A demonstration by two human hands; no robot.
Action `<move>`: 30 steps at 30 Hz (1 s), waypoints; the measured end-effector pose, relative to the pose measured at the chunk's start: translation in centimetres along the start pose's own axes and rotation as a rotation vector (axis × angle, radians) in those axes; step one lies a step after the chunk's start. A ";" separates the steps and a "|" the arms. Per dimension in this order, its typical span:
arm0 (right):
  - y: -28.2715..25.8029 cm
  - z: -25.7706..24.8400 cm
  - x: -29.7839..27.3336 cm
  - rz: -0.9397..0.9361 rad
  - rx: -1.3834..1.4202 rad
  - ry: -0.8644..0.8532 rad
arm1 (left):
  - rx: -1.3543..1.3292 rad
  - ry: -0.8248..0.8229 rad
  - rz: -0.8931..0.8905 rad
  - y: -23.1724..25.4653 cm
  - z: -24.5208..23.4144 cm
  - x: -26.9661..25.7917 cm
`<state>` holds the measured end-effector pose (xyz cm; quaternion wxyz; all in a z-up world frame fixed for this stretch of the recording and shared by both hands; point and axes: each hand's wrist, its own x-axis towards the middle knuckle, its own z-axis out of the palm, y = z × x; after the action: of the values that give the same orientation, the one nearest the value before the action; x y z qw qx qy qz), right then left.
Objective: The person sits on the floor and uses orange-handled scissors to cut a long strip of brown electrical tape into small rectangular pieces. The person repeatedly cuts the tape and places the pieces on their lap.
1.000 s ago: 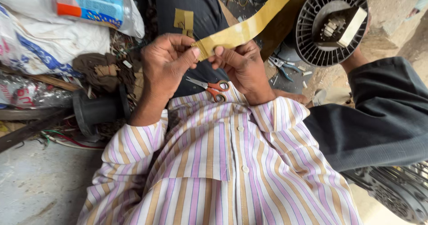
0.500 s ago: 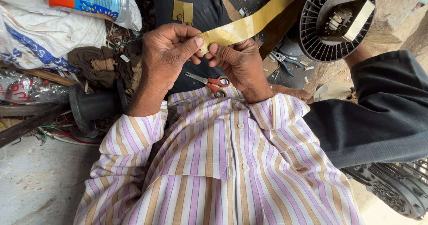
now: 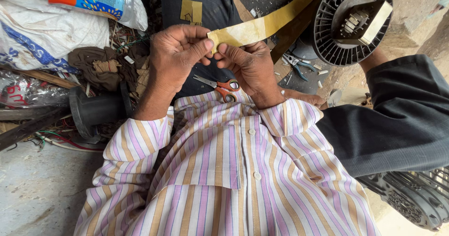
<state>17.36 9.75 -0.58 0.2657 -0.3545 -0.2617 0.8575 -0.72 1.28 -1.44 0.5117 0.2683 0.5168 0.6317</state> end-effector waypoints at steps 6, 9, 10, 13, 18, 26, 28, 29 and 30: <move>0.1 -0.1 0.0 0.024 -0.012 -0.021 | 0.015 0.017 -0.022 0.0 -0.2 0.1; -0.3 -0.4 -1.2 0.047 -0.300 -0.099 | -0.008 0.061 -0.041 -0.1 -0.5 -0.1; -0.7 -0.4 -1.6 0.041 -0.554 -0.128 | -0.019 0.081 -0.045 0.0 -0.8 0.1; -1.2 0.0 -2.9 -0.165 -1.301 -0.321 | 0.029 0.091 -0.040 0.4 -1.6 0.4; -1.1 1.1 -4.1 0.105 -1.753 -0.336 | 0.107 0.123 0.028 1.0 -2.8 0.3; -1.4 0.2 -3.5 0.190 -0.942 -0.317 | 0.131 0.138 0.076 2.1 -3.7 0.7; -1.3 -0.1 -3.3 0.290 -0.579 -0.363 | 0.106 0.146 0.058 2.2 -3.7 0.8; -1.2 -0.2 -3.1 0.335 -0.396 -0.375 | 0.109 0.135 0.067 2.3 -3.8 0.8; -1.2 -0.3 -2.8 0.290 -0.414 -0.397 | 0.114 0.125 0.076 2.4 -3.8 0.7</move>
<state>19.63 8.96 1.31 0.0066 -0.2606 -0.4240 0.8673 -5.13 0.63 -0.57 0.4380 0.2765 0.5721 0.6359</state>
